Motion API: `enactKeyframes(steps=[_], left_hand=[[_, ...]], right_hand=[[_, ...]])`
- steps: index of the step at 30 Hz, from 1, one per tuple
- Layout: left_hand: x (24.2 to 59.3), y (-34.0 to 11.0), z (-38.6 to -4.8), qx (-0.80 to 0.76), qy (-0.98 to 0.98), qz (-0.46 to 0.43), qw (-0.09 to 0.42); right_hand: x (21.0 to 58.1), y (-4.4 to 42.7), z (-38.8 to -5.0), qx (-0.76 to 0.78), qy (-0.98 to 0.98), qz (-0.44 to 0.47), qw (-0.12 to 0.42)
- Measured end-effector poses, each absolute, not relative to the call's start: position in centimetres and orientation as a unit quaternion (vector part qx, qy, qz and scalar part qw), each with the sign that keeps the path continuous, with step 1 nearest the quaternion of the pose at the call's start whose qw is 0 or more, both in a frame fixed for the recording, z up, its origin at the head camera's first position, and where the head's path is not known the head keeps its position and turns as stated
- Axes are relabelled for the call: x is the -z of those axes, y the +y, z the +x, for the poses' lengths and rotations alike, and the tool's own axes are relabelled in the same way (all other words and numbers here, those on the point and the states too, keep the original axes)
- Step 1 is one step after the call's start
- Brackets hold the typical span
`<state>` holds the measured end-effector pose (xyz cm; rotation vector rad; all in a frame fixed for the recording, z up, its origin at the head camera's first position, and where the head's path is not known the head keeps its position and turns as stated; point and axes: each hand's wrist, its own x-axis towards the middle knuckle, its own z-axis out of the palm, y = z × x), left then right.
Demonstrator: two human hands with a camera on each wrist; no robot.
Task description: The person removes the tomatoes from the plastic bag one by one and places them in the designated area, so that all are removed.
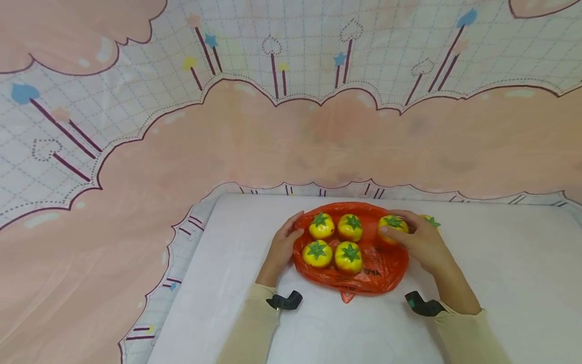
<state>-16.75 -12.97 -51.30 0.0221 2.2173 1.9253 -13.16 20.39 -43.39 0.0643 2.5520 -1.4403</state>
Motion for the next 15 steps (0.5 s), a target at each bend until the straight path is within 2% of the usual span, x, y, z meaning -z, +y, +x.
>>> enactKeyframes(steps=[15], left_hand=[[51.3,-12.9,-16.7,-0.646,0.758,0.011,0.096]], right_hand=[[42.8,21.7,-11.2,0.477,0.872,0.018,0.106]])
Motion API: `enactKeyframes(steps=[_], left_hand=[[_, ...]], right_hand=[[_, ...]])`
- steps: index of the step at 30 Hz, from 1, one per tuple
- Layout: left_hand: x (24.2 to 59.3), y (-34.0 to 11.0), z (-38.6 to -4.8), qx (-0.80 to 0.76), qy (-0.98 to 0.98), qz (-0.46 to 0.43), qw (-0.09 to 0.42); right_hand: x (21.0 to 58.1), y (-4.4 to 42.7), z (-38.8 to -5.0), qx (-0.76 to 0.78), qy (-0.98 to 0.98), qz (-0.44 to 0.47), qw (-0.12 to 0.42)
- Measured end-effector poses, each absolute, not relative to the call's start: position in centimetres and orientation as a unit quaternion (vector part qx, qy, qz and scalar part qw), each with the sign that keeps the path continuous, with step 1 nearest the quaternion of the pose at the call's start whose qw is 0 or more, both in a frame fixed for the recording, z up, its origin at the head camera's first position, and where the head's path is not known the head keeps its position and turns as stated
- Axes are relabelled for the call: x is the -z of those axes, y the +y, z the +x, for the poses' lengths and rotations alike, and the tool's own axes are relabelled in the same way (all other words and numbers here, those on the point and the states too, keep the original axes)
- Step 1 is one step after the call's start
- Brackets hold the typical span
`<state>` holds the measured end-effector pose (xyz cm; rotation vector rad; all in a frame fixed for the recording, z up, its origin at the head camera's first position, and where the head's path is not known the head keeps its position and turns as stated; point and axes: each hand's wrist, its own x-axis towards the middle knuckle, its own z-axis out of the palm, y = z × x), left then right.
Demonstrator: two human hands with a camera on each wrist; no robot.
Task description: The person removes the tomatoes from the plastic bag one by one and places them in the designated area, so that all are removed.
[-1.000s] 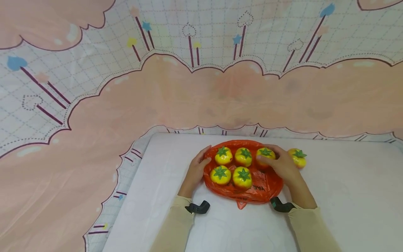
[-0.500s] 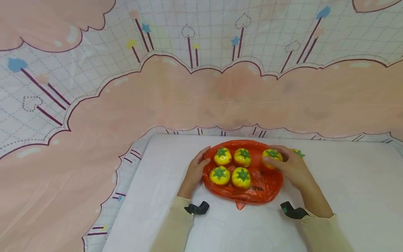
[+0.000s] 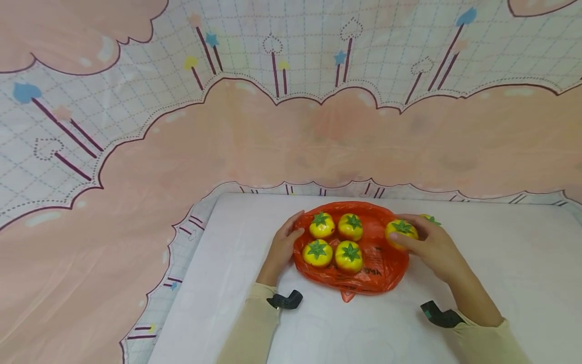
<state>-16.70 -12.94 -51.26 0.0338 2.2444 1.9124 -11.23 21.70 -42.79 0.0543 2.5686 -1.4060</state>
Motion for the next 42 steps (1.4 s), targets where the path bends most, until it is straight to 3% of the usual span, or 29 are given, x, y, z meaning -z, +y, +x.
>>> enactKeyframes(steps=[42], left_hand=[[51.4,-13.0,-16.8,-0.649,0.755,0.013,0.097]], right_hand=[[42.5,27.1,-9.2,0.469,0.878,0.06,0.082]])
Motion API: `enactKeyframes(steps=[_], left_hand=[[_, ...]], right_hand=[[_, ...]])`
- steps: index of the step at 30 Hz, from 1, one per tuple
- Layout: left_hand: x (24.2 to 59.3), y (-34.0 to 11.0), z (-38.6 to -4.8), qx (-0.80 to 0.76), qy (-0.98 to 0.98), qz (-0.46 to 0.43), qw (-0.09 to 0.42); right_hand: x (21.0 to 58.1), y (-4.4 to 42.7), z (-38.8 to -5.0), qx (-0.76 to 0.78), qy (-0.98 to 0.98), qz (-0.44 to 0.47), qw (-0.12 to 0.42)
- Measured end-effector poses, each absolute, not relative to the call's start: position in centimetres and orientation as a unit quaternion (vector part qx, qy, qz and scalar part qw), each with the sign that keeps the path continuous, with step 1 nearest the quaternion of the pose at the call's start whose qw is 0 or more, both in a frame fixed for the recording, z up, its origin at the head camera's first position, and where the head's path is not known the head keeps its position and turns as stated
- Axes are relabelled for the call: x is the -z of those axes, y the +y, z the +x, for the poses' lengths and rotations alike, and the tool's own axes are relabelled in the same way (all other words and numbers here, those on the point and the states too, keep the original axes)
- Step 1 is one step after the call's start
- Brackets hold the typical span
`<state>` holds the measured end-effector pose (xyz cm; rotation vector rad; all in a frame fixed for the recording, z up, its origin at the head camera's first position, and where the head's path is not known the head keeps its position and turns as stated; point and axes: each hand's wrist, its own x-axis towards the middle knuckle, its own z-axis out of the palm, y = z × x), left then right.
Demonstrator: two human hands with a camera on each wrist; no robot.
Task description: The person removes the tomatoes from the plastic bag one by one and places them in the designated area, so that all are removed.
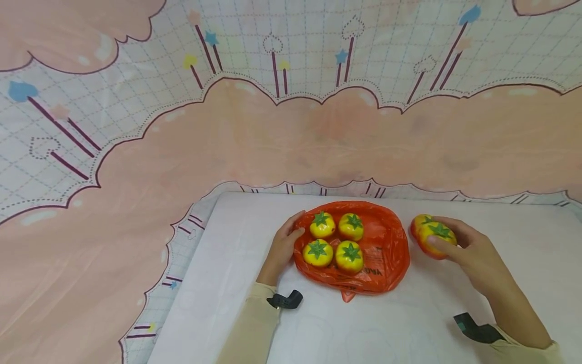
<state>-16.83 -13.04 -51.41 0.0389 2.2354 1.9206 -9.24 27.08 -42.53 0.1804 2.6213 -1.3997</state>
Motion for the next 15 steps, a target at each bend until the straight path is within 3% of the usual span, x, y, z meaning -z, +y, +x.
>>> enactKeyframes(steps=[15], left_hand=[[51.6,-13.2,-16.9,-0.664,0.74,0.011,0.108]], right_hand=[[42.7,28.6,-9.2,0.465,0.881,0.066,0.064]])
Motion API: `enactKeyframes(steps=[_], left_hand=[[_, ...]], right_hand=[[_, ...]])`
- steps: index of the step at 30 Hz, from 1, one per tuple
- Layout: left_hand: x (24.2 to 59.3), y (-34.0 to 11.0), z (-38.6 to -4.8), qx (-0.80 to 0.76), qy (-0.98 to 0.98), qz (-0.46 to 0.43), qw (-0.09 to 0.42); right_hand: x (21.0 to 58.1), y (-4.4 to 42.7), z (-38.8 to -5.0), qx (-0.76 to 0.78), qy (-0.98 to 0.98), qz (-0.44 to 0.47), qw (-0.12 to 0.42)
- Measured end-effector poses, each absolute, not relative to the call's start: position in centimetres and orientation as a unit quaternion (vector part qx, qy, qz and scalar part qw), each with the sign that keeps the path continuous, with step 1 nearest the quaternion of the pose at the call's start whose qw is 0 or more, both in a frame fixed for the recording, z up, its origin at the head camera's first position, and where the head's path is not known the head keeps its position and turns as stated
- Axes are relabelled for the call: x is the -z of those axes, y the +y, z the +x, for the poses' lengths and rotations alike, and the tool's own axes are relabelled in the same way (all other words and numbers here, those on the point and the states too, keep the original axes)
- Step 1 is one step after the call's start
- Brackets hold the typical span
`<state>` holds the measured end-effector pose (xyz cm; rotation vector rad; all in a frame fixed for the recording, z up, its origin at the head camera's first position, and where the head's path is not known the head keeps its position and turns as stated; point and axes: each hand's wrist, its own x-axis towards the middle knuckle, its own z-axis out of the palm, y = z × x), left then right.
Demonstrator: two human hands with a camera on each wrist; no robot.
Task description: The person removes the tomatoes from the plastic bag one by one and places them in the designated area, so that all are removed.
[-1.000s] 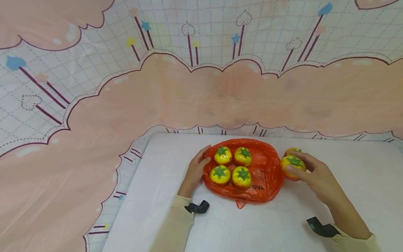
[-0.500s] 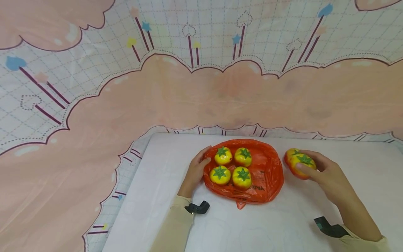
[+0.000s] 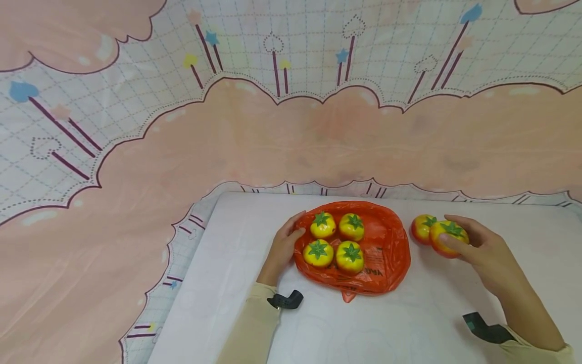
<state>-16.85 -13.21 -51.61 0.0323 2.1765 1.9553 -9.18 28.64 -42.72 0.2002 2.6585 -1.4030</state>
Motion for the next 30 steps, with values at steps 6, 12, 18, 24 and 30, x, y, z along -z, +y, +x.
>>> enactKeyframes(steps=[6,12,18,24,30], left_hand=[[51.5,-13.2,-16.7,-0.657,0.747,0.01,0.1],[51.6,-13.1,-16.8,-0.658,0.748,0.023,0.082],[51.7,-13.1,-16.8,-0.654,0.751,0.02,0.084],[51.7,-13.1,-16.8,-0.651,0.754,0.016,0.087],[51.7,-13.0,-16.9,-0.65,0.754,0.017,0.087]], right_hand=[[43.2,29.0,-9.3,0.47,0.877,0.066,0.067],[43.4,29.3,-9.4,0.476,0.872,0.079,0.075],[44.0,29.7,-9.4,0.475,0.874,0.079,0.068],[44.1,30.1,-9.3,0.47,0.876,0.089,0.067],[44.1,30.4,-9.3,0.472,0.873,0.1,0.068]])
